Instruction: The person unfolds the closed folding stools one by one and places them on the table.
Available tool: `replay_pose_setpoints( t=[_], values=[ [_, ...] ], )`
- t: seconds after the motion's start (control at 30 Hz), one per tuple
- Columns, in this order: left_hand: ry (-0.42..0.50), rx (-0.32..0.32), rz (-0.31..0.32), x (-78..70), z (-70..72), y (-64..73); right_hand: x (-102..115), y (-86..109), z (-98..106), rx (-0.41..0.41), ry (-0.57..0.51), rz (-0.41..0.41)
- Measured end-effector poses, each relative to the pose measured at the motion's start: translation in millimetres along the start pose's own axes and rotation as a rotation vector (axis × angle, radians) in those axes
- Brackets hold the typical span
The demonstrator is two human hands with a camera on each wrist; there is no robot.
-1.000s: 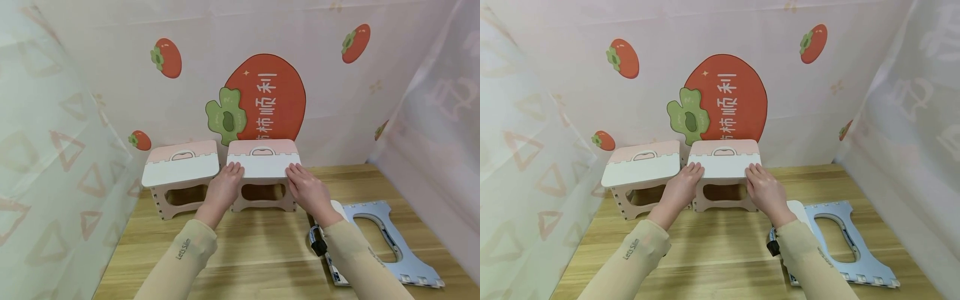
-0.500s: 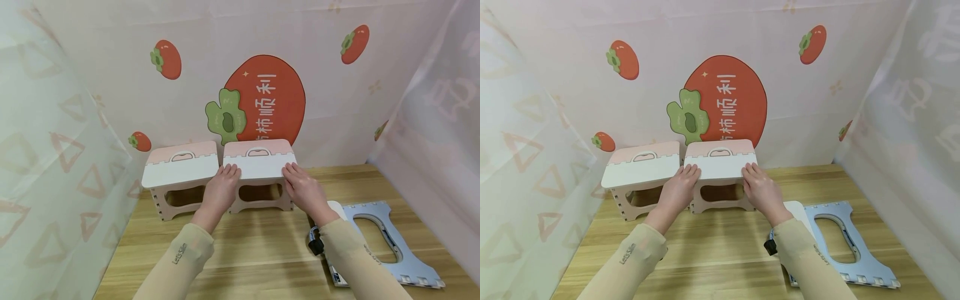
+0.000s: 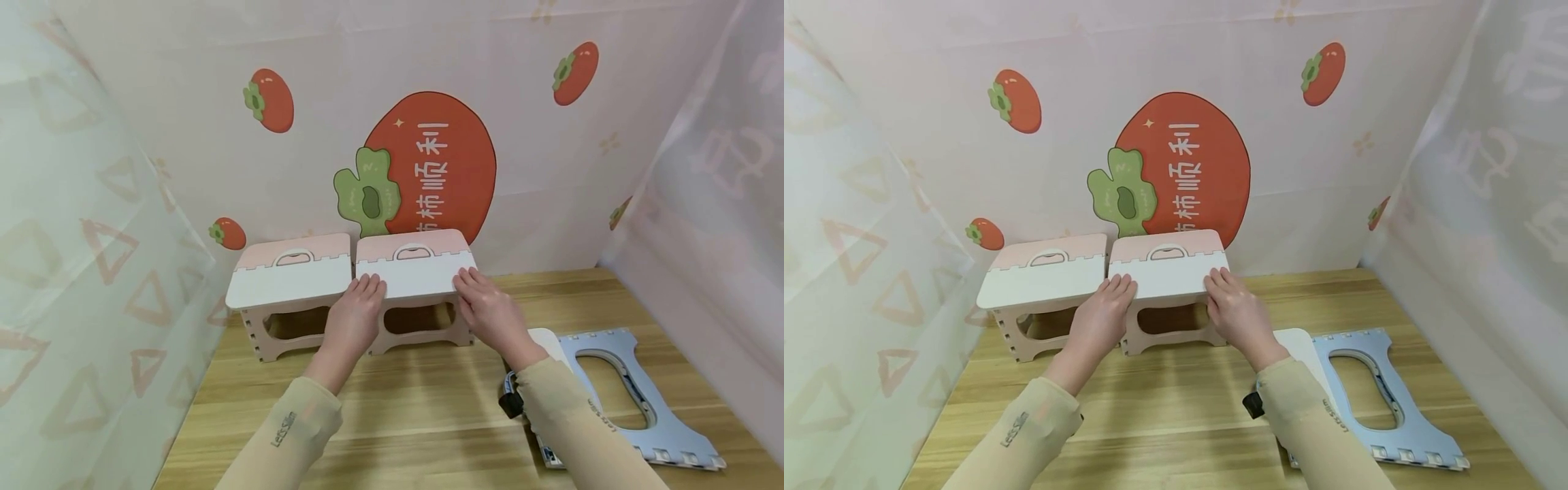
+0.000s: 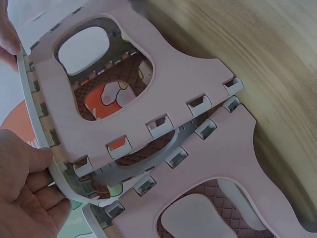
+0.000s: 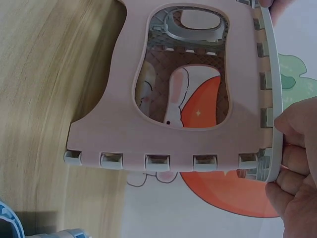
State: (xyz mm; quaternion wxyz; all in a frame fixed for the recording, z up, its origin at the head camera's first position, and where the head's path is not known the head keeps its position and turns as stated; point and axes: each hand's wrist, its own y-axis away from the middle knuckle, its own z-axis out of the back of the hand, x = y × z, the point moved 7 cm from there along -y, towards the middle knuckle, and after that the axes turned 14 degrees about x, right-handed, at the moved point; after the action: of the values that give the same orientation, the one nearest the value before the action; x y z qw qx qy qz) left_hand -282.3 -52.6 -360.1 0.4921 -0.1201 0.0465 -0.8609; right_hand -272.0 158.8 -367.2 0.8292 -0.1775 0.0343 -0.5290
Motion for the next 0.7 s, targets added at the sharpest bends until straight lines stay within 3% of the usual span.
replay_pose_setpoints(
  t=[0.33, 0.57, 0.7],
  values=[
    [0.002, -0.084, 0.013, 3.1, 3.0, 12.9, 9, -0.3, -1, -0.049, -0.003, 0.057],
    [0.008, -0.084, 0.020, 3.7, 4.8, 13.5, 10, -1.4, -2, -0.024, -0.013, 0.054],
    [0.017, -0.054, 0.025, 0.7, 4.2, 11.2, 6, 0.8, 0, -0.015, -0.029, 0.033]
  ],
)
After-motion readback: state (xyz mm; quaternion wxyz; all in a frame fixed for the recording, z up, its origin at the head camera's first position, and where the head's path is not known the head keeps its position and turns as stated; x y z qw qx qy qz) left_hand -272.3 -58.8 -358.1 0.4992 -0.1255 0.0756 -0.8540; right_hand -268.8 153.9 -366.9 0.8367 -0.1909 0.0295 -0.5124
